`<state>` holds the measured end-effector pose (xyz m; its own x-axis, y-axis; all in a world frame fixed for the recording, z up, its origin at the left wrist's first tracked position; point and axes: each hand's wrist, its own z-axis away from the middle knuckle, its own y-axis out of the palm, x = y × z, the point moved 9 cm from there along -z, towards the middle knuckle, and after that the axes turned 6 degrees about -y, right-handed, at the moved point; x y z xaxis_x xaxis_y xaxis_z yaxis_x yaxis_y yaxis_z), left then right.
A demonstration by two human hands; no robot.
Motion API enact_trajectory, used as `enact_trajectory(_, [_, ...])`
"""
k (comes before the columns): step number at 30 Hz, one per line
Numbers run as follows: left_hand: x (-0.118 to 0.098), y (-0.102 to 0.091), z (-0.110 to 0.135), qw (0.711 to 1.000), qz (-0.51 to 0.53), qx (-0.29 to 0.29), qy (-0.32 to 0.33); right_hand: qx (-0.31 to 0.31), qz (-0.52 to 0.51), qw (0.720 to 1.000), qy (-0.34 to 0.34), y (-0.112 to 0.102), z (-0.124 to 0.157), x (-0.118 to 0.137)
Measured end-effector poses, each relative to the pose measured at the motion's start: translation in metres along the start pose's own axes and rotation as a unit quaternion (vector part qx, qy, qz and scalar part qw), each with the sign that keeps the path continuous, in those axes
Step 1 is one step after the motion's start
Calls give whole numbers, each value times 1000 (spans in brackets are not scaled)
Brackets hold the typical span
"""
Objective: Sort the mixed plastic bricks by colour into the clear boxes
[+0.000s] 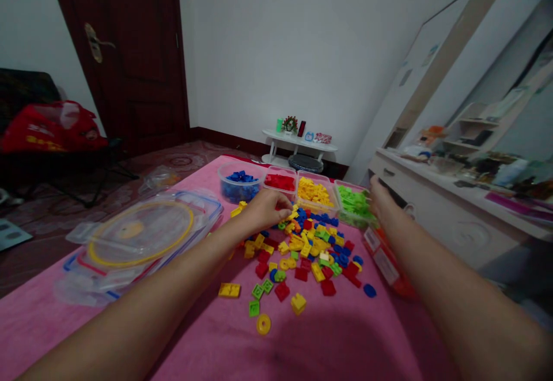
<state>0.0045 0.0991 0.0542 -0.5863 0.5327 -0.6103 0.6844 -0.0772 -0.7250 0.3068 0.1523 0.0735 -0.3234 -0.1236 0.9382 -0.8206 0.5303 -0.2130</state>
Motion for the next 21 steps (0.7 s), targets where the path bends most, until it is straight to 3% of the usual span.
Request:
enact_trajectory(2, [13, 7, -1, 1000, -4, 13, -24, -16, 11, 1000, -3, 7, 15, -5])
enact_trajectory(4, [22, 11, -2, 999, -10, 21, -39, 37, 6, 999, -22, 34, 43, -3])
enact_trajectory(6, [26, 15, -1, 998, -18, 40, -41, 186, 15, 980, -75, 79, 85, 9])
enact_trajectory(8, [27, 16, 0, 996, -33, 63, -46, 344, 64, 927, -137, 119, 140, 20])
enact_trajectory(10, [24, 17, 3, 993, -47, 91, -51, 433, 138, 873, -176, 139, 187, 26])
enact_trajectory(13, [18, 17, 7, 990, -52, 119, -50, 467, 238, 817, -238, 145, 232, 37])
enact_trajectory(16, [18, 16, 8, 990, -56, 119, -54, 457, 303, 790, -276, 143, 250, 44])
enact_trajectory(19, [24, 15, 7, 989, -66, 120, -60, 458, 323, 786, -261, 143, 251, 41])
enact_trajectory(21, [28, 11, 6, 989, -77, 113, -65, 460, 293, 801, -247, 142, 244, 41])
